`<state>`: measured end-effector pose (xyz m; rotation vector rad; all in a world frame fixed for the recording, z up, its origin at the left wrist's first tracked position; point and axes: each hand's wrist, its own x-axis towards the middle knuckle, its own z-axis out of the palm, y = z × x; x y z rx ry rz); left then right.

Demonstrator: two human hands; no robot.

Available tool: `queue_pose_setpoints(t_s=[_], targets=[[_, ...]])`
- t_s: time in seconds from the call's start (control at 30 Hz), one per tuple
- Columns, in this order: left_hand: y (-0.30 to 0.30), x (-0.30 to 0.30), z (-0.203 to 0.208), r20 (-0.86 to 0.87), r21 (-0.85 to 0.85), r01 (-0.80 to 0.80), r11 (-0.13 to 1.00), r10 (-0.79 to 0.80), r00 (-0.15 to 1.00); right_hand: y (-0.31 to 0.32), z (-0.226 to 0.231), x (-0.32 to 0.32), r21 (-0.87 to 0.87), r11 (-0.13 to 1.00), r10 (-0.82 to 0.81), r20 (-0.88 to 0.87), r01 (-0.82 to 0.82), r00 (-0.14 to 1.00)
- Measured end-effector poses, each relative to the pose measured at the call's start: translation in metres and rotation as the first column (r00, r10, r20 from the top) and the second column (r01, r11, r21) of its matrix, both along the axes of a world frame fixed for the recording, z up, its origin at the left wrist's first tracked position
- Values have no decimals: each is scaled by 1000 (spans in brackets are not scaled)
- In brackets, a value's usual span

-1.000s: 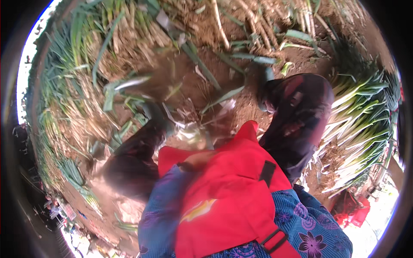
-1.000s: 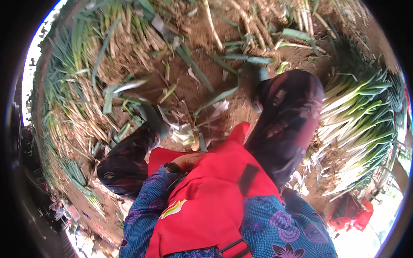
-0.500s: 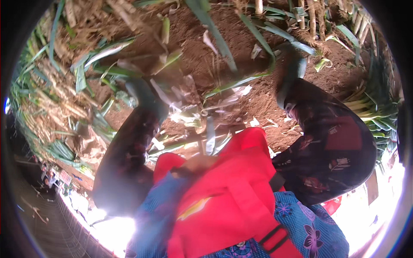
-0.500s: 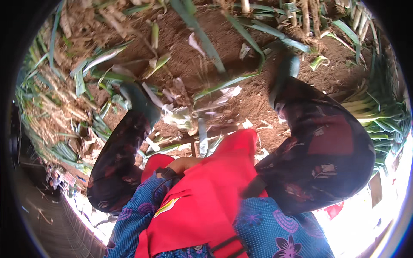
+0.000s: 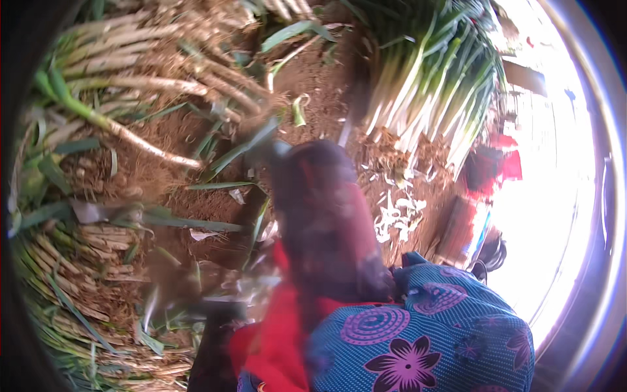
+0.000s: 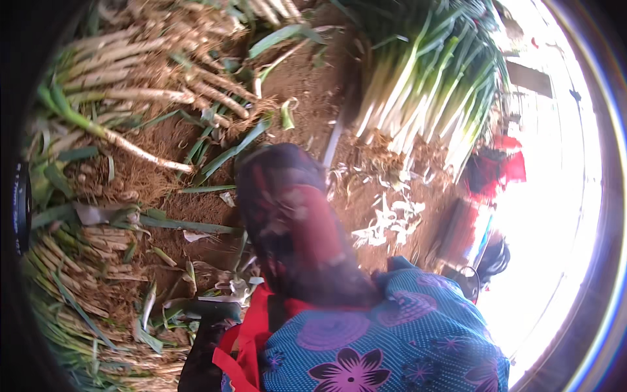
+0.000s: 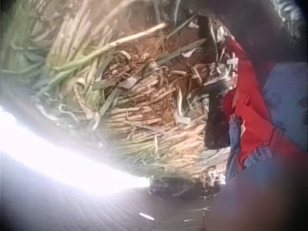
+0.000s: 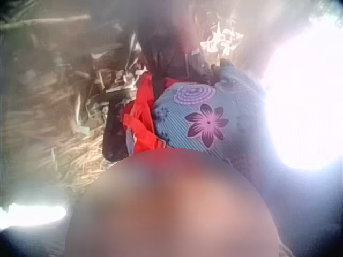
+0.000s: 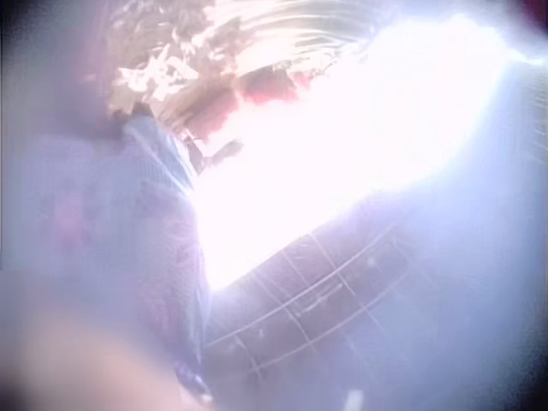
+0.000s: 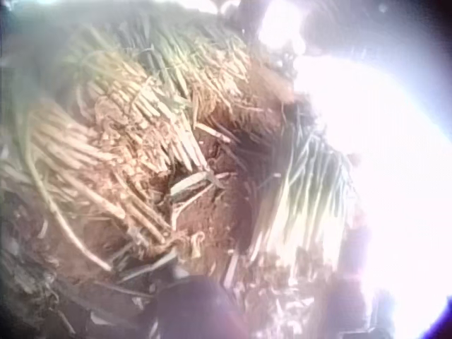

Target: The person peels the outer layers of leeks by hand, places the cleaned leeks onto a pile, and then trims the roots of leek bundles using a knife.

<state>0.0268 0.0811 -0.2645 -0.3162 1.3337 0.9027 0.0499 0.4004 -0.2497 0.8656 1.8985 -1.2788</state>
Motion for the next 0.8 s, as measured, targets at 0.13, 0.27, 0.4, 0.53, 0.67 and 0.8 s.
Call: queue_pose_setpoints(t_s=[0.13,0.27,0.4,0.53,0.67,0.8], targets=[[11,-30,16,-78,-14,57,998,-58,995,8,34,77,-127,985,-93,160,114,983],[15,-41,21,-174,-10,81,997,-81,981,19,30,133,-233,955,-128,238,184,963],[12,-48,30,-285,-15,46,999,-49,957,55,11,148,-329,914,-162,241,238,957],[-16,-55,48,-430,-47,-30,998,7,903,78,-34,109,-353,790,-471,174,502,865],[-28,-62,49,-638,33,14,999,10,770,158,-132,121,-173,633,-750,103,755,653],[-10,-74,125,-596,-40,-377,925,281,752,160,-181,111,6,711,-697,135,703,704]])
